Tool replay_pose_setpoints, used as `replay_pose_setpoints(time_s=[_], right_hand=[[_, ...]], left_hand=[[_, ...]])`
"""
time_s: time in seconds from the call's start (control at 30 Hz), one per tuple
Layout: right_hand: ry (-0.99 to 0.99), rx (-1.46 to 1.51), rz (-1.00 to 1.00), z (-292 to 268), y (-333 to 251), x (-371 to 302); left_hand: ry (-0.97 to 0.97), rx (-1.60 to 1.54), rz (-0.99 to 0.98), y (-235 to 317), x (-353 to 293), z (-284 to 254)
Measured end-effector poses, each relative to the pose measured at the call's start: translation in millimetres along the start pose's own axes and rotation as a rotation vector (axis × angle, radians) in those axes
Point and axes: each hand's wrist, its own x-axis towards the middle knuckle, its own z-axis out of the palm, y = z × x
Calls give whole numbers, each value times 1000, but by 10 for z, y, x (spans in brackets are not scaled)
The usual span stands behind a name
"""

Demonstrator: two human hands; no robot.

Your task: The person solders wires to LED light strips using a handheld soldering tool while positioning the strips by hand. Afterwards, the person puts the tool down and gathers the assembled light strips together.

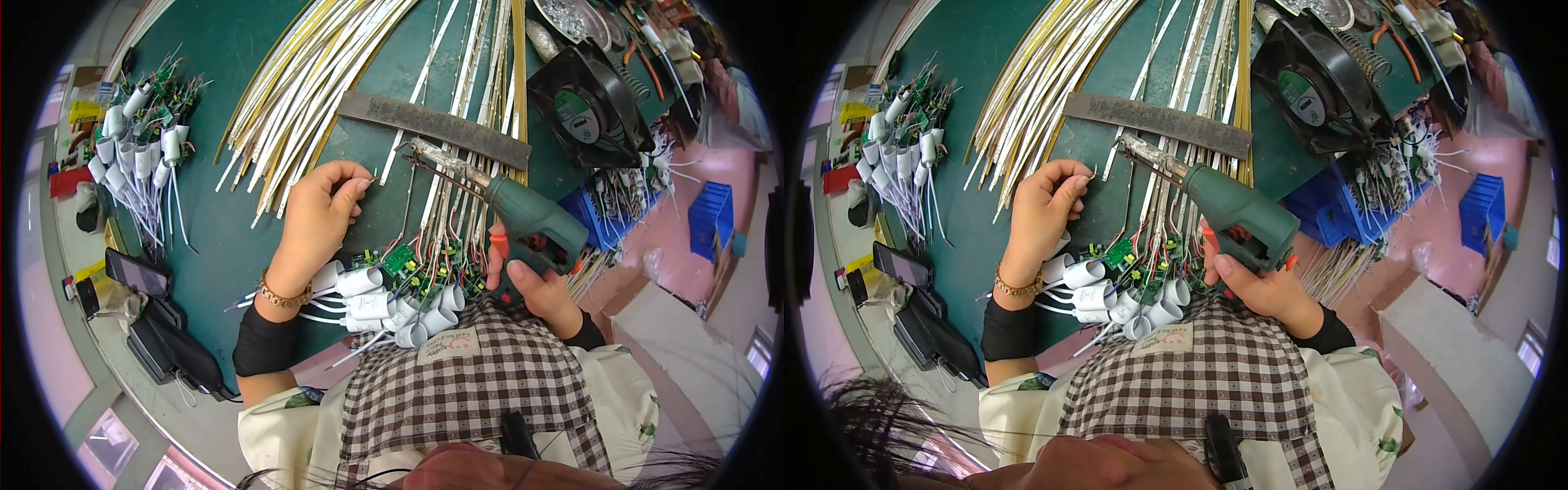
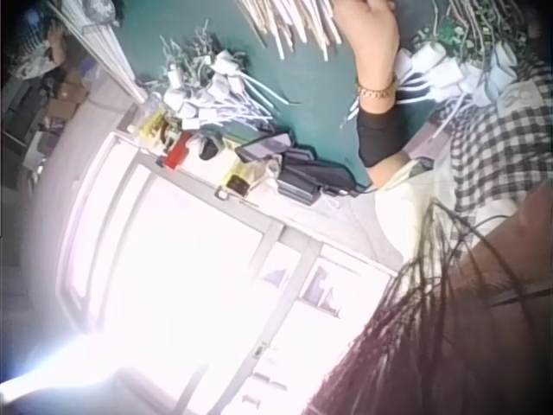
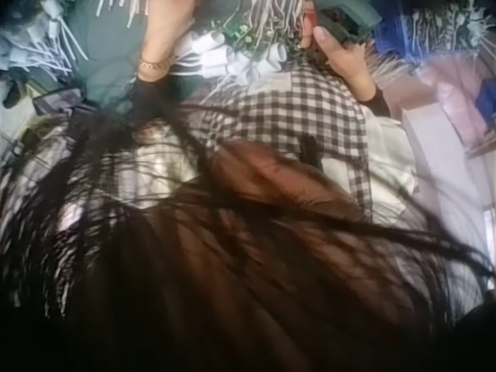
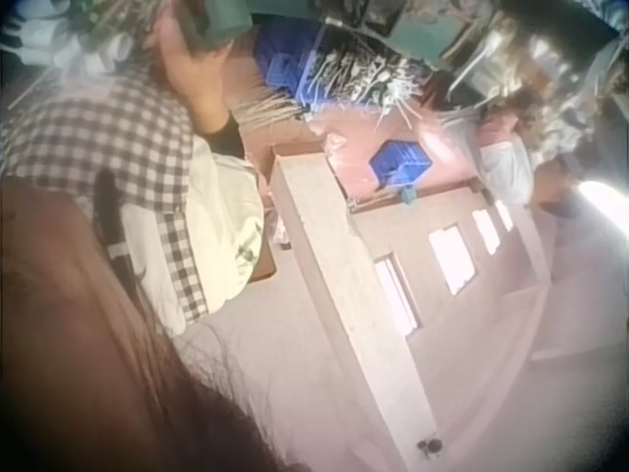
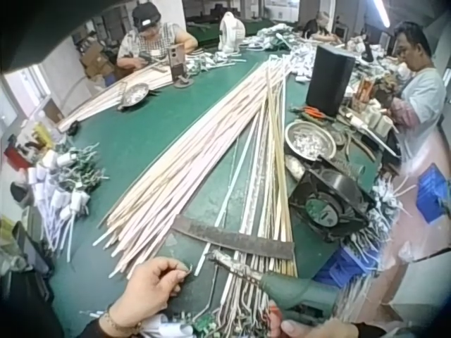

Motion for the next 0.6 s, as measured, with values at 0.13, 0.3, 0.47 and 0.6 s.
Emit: replay_pose_setpoints(time_s=[0.13,0.3,0.47,0.6], right_hand=[[-9,-9,-6,-4,11,8],[-5,-29,-21,-7,-10,12],[-25,-20,-36,7,-14,21],[-26,-28,-37,7,-7,8]], left_hand=[[14,16,55,-40,19,-7],[-50,-76,46,-79,67,-49],[-28,-257,-1,-49,68,-73],[-19,-219,-43,-54,76,-69]])
